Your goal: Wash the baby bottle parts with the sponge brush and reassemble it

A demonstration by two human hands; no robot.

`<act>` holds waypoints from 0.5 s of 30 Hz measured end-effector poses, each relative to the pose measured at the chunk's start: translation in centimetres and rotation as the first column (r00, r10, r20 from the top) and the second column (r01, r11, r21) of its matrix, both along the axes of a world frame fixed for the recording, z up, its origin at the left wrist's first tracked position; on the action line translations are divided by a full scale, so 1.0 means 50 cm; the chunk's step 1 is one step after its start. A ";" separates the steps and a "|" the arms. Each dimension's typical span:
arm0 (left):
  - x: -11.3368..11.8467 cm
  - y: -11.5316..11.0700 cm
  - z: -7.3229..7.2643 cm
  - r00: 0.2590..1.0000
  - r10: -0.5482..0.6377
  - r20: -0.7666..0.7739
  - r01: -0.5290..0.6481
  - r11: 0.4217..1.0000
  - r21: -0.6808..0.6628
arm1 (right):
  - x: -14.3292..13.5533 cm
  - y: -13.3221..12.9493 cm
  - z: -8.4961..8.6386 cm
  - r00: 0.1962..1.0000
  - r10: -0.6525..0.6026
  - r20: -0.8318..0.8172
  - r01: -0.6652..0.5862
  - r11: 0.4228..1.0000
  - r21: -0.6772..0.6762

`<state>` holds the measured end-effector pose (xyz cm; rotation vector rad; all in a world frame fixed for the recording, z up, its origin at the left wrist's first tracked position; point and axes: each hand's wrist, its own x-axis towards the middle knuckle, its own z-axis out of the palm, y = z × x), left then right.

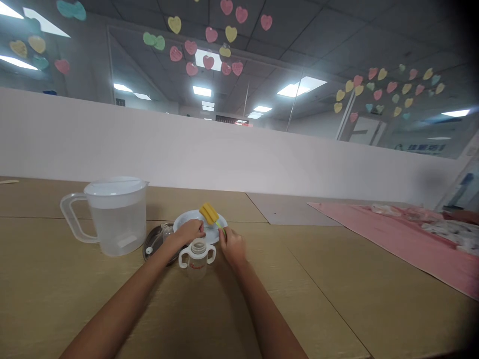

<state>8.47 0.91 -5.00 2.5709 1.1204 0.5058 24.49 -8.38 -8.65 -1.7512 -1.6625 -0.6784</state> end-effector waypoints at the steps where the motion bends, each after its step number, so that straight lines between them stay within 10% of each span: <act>1: 0.002 0.000 -0.001 1.000 0.002 -0.004 -0.002 1.000 -0.003 | 0.000 0.000 0.001 1.000 -0.021 -0.021 0.020 0.999 -0.042; 15: 0.003 0.009 -0.006 1.000 -0.022 -0.011 0.022 1.000 0.002 | -0.008 -0.005 0.015 0.977 -0.099 -0.191 0.064 0.982 -0.178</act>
